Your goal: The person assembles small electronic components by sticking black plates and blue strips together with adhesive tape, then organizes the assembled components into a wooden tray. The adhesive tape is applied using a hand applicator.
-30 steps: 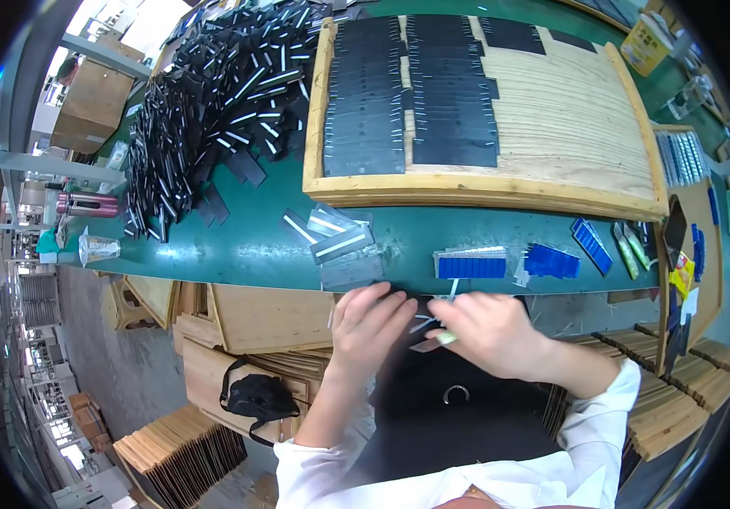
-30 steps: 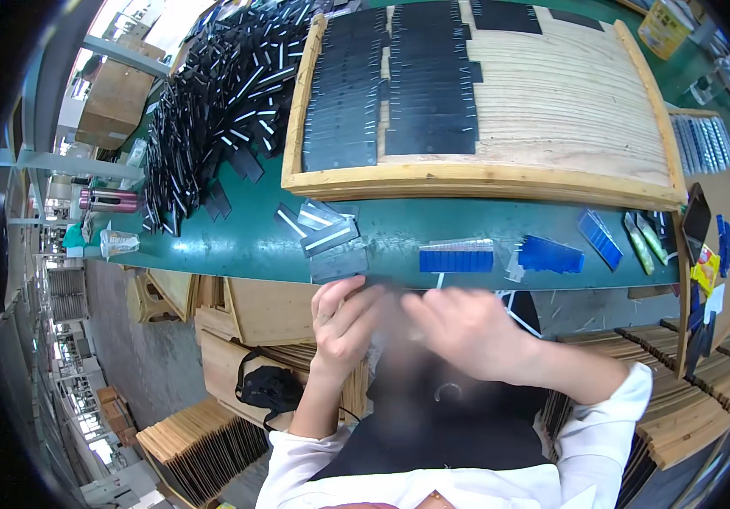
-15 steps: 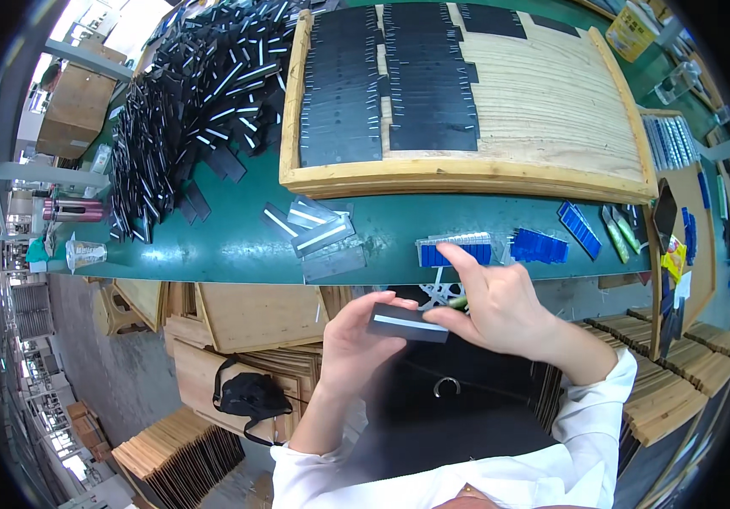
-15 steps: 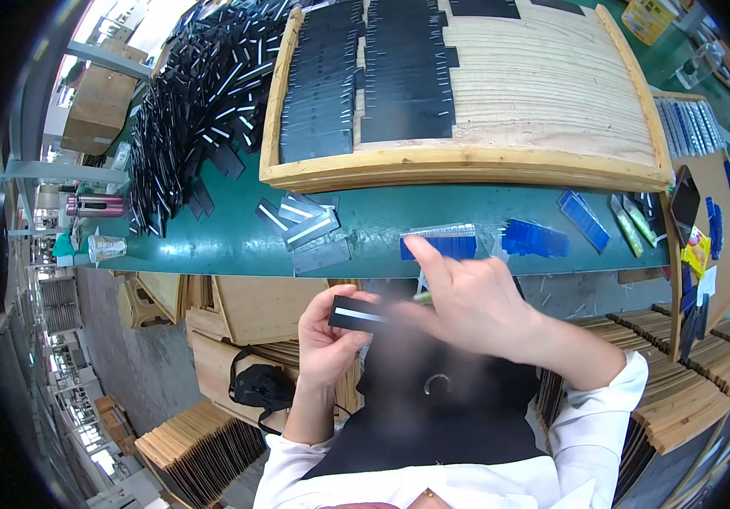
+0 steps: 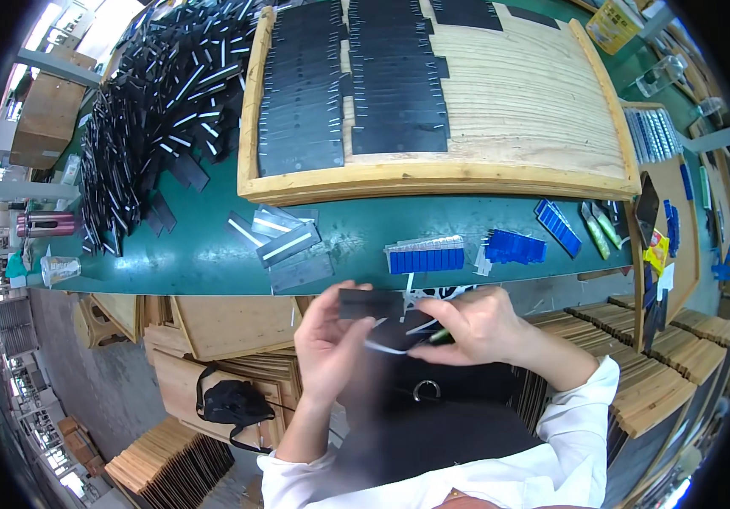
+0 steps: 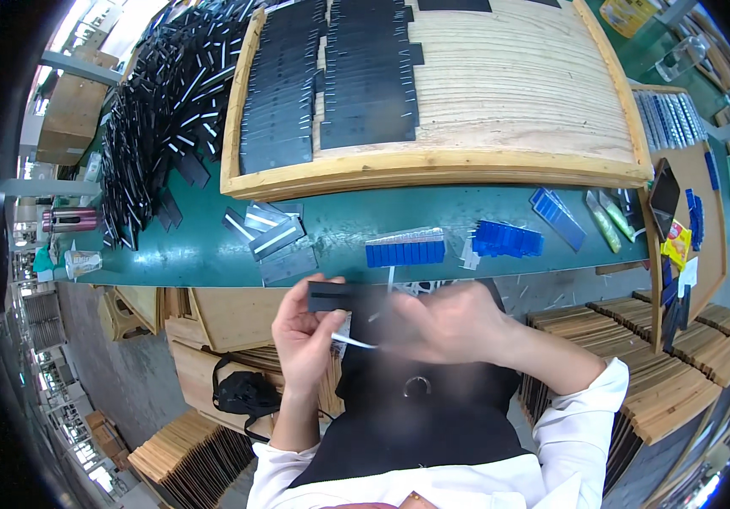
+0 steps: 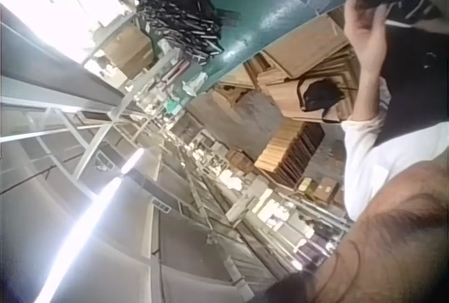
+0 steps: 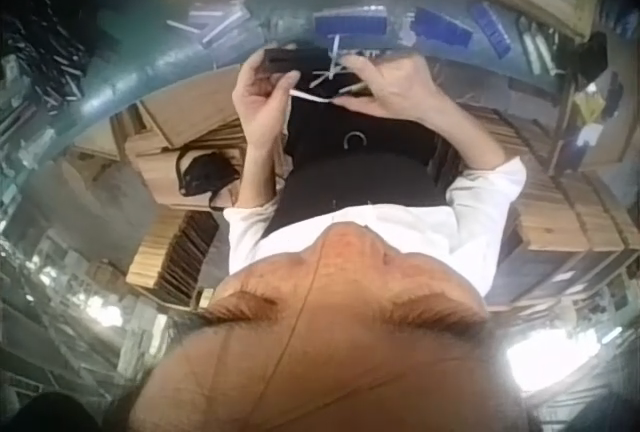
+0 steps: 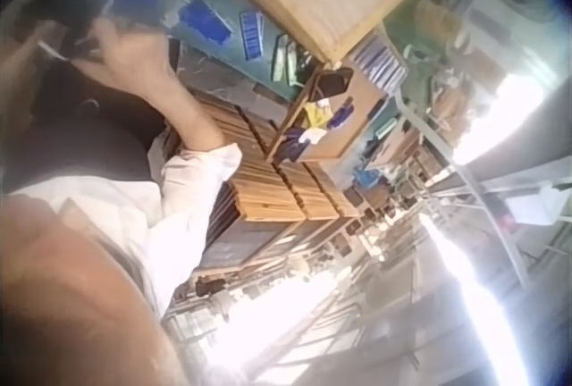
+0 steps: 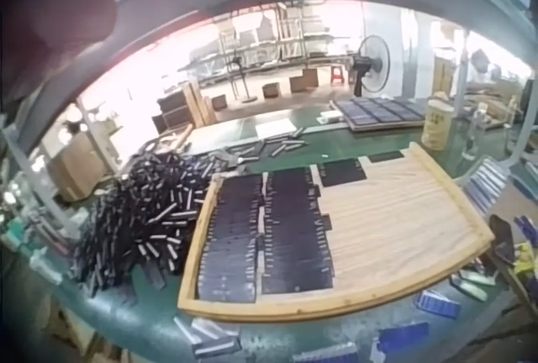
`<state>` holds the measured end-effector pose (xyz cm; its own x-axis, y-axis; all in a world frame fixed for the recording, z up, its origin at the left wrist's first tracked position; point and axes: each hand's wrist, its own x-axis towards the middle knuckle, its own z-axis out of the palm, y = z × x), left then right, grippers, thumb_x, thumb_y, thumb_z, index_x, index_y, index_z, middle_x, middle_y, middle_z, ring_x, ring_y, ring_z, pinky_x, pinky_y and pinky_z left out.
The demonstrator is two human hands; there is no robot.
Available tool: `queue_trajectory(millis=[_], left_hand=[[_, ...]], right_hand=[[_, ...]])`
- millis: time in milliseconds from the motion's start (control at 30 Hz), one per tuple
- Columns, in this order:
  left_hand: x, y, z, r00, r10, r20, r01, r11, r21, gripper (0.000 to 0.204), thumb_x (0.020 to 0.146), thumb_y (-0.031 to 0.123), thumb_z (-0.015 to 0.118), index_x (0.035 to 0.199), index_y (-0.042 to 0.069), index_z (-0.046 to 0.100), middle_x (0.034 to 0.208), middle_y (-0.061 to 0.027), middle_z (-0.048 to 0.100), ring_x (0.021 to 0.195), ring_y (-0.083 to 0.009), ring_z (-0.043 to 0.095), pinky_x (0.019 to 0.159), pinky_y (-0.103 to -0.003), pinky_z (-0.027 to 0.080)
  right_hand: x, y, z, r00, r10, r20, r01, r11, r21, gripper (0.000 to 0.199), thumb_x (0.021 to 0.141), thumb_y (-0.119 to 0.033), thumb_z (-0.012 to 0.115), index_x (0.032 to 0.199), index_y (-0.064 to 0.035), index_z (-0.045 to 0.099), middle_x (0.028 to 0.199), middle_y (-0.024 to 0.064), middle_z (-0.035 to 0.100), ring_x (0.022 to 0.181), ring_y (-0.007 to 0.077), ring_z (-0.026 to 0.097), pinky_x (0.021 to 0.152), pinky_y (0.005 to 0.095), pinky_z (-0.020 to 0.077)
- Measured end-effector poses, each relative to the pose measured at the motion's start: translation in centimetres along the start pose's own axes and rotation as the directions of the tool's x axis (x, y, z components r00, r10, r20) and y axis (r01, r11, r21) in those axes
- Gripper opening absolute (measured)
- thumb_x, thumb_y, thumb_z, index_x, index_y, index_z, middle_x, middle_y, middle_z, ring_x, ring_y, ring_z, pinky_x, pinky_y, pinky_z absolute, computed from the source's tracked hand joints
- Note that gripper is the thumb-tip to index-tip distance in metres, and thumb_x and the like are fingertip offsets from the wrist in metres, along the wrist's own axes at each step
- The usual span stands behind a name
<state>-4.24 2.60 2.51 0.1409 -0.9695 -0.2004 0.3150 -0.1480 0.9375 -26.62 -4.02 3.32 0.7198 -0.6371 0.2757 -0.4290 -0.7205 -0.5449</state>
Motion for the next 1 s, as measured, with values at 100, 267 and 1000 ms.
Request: queue_trajectory(millis=[100, 267, 1000], left_hand=[[0.2, 0.2, -0.8, 0.999, 0.029, -0.021, -0.029, 1.000, -0.011, 0.051, 0.083, -0.018, 0.059, 0.130, -0.003, 0.046, 0.126, -0.0172, 0.059, 0.109, -0.0195, 0.062, 0.093, -0.031, 0.052], [0.4, -0.3, -1.0, 0.999, 0.046, 0.009, -0.046, 0.999, -0.022, 0.051, 0.083, -0.016, 0.061, 0.130, -0.002, 0.046, 0.126, -0.0177, 0.059, 0.107, -0.0199, 0.063, 0.090, -0.030, 0.054], [0.1, -0.5, 1.2, 0.996, -0.047, 0.077, 0.049, 0.998, -0.025, 0.068, 0.079, -0.019, 0.064, 0.137, 0.004, 0.037, 0.126, -0.0193, 0.055, 0.112, -0.0220, 0.059, 0.092, -0.033, 0.054]], right_hand=[[0.7, 2.2, -0.6, 0.992, -0.086, -0.090, 0.078, 0.993, -0.083, 0.027, 0.066, -0.016, 0.077, 0.089, -0.0106, 0.063, 0.082, 0.0019, 0.061, 0.072, 0.0203, 0.056, 0.061, 0.0323, 0.0422], [1.0, 4.1, -0.7, 0.958, 0.014, -0.287, -0.042, 0.995, -0.093, 0.037, 0.067, -0.019, 0.082, 0.100, -0.0114, 0.067, 0.107, -0.0020, 0.069, 0.085, 0.0194, 0.057, 0.073, 0.0326, 0.0409], [0.2, 1.7, -0.5, 0.864, -0.243, -0.441, 0.231, 0.969, -0.082, 0.047, 0.068, -0.017, 0.082, 0.110, -0.0091, 0.063, 0.107, 0.0014, 0.072, 0.077, 0.0155, 0.052, 0.075, 0.0316, 0.0360]])
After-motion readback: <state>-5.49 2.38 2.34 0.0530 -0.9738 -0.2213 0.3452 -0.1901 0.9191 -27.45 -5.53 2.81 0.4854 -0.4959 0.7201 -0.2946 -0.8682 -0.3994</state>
